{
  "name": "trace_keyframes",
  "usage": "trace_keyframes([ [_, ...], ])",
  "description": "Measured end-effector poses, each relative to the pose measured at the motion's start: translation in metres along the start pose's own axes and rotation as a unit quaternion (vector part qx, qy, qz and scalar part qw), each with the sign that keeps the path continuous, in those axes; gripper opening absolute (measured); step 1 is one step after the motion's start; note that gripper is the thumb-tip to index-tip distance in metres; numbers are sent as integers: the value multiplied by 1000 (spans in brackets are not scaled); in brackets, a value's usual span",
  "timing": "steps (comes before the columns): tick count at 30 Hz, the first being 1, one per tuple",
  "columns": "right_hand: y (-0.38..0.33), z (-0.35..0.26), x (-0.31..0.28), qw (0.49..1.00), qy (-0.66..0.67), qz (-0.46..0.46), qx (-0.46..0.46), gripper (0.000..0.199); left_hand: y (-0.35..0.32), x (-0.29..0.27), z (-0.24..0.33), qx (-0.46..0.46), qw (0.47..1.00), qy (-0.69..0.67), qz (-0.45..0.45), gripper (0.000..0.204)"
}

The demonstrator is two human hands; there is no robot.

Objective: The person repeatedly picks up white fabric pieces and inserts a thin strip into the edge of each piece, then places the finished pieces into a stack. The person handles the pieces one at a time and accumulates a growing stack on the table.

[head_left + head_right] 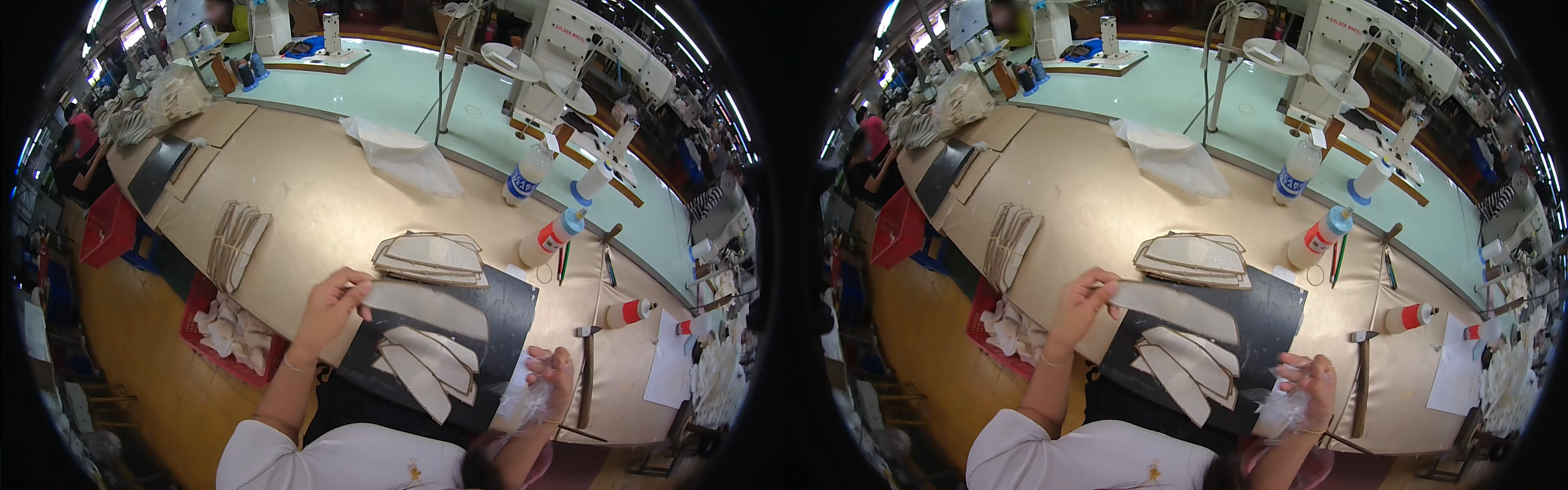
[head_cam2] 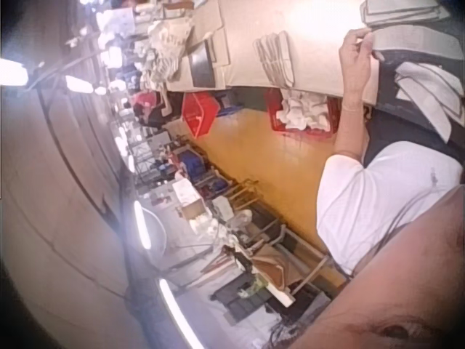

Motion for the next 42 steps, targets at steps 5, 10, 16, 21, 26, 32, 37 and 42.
trace_keyframes([
  [5, -7, -16, -14, 992, -54, 85, -71, 24, 5, -1, 47, 33, 999, -11, -5, 13],
  [10, 3, 3, 17, 995, -87, 54, -6, 25, 31, 48, 57, -20, 995, -6, -99, 16],
  [16, 5, 16, 27, 993, -94, 62, 29, 25, 68, 66, 41, -10, 993, -94, -73, 19],
  [21, 4, 12, 30, 988, -129, 79, 26, 26, 88, 22, -31, -53, 998, -25, 29, 18],
  [26, 6, 15, 34, 988, -138, 60, 22, 25, 41, 1, -57, -7, 948, 317, 28, 43],
  [32, 17, 44, 64, 978, -180, 23, 105, 17, -11, 52, -51, 20, 892, 427, -146, 43],
  [37, 15, 59, 89, 930, -343, -23, 129, 13, -38, 49, -58, 43, 873, 433, -220, 31],
  [42, 4, 66, 62, 948, -301, 24, 100, 15, -41, 58, -34, 59, 906, 346, -237, 17],
])
Point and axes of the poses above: each hand's wrist, its own y-axis towards the middle knuckle, its own x-axis out of the palm, z = x × y, the point moved 8 cm from there along y, towards the middle knuckle, and after that the axes turned 8 degrees about -y, right-handed, at the moved point
